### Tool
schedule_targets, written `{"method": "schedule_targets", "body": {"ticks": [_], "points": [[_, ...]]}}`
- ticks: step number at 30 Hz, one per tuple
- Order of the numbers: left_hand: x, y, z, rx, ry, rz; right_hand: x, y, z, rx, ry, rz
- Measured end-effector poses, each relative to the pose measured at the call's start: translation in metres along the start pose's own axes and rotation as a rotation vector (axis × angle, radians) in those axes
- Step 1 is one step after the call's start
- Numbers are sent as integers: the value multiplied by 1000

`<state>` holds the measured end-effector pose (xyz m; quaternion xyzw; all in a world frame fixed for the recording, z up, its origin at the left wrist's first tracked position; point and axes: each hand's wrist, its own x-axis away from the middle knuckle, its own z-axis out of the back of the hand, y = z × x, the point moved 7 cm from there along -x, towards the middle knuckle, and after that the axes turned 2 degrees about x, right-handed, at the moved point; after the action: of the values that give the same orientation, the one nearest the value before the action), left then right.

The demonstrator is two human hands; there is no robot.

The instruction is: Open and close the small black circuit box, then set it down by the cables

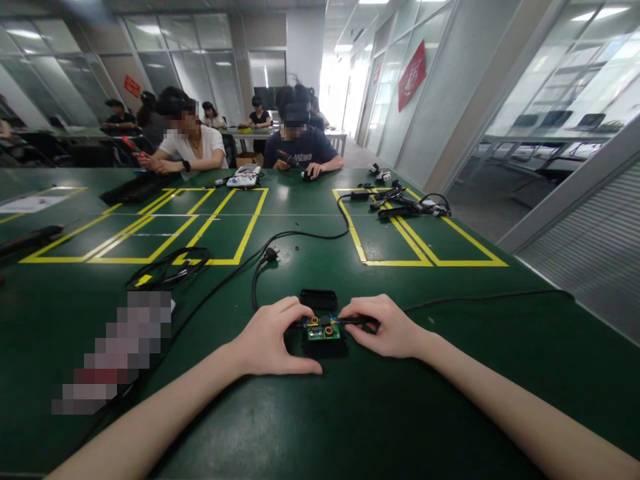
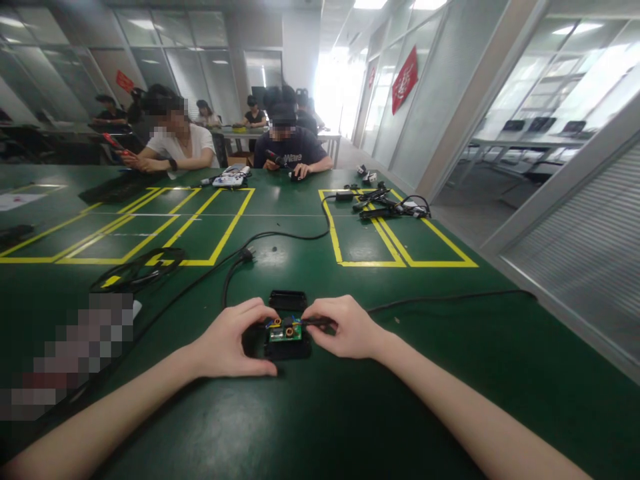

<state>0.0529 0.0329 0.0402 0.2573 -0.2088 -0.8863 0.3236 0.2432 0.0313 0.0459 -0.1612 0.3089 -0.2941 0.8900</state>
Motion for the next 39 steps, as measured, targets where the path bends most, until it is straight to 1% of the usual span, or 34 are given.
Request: {"method": "schedule_targets", "body": {"ticks": [2, 6, 11, 15, 20, 23, 28, 36, 39], "points": [[0, 1, -4, -39, -37, 6, 0, -3, -2, -20, -21, 17], [-1, -2, -9, -79, -63, 61, 1, -5, -7, 22, -71, 57], [-2, -6, -6, -117, -30, 104, 0, 0, -9, 89, -74, 39], [-1, -9, -3, -134, -11, 100, 0, 3, -10, 132, -76, 25], [-1, -12, 0, -150, -14, 94, 0, 7, -9, 156, -56, 27], [-1, -12, 3, -138, 4, 75, 0, 8, -9, 170, -56, 44], [0, -11, 8, -86, 35, 30, -1, 3, -6, 190, -32, 111], [-1, -12, 9, -15, 33, 74, -3, -3, -6, 213, -97, 158], [-1, -11, 10, -14, 33, 76, -3, -3, -7, 201, -82, 164]]}}
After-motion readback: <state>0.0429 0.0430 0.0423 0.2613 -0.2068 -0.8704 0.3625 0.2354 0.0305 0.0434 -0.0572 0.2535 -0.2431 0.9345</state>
